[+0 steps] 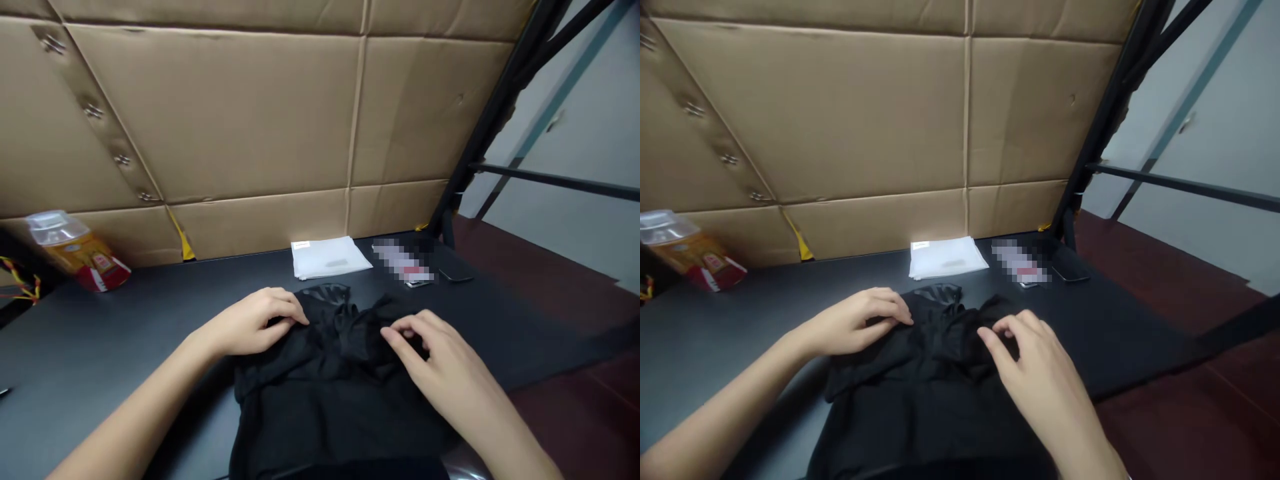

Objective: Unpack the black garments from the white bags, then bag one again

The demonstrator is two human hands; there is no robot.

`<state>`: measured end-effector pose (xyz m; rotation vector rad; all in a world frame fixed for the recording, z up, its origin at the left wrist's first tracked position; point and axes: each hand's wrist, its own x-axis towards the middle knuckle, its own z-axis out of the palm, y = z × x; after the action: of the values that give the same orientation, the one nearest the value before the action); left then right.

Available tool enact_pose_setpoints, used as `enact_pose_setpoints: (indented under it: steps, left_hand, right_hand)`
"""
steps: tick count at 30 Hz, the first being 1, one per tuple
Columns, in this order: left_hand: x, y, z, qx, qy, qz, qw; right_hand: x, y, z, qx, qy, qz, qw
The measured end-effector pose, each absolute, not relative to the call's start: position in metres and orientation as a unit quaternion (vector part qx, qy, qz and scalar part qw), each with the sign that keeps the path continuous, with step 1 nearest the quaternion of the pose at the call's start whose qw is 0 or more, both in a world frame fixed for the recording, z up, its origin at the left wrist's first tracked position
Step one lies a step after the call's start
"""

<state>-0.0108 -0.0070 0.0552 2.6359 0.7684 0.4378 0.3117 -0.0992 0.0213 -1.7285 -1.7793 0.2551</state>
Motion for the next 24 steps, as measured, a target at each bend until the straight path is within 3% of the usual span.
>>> enact_pose_setpoints:
  steps: [5,11,17,20,24]
  left_hand:
    - [-0.010,-0.006,0.059,0.921,0.292,0.206,0.155]
    - [-0.013,-0.005,0.059,0.899,0.329,0.253,0.139]
    - [-0.008,-0.007,0.060,0.890,0.334,0.284,0.127]
    - [-0.003,-0.010,0.059,0.880,0.341,0.309,0.118]
    - [0.002,-0.016,0.056,0.887,0.323,0.315,0.099]
  right_hand:
    - [0.284,-0.101,0.008,-0.661,-0.698,0.075,0.266]
    - [0.280,-0.094,0.032,-0.635,-0.696,0.078,0.325]
    - [0.267,-0.095,0.057,-0.616,-0.688,-0.040,0.382]
    - [0.231,-0.096,0.048,-0.547,-0.768,-0.024,0.332]
    - [0.218,-0.103,0.036,-0.473,-0.836,0.090,0.262]
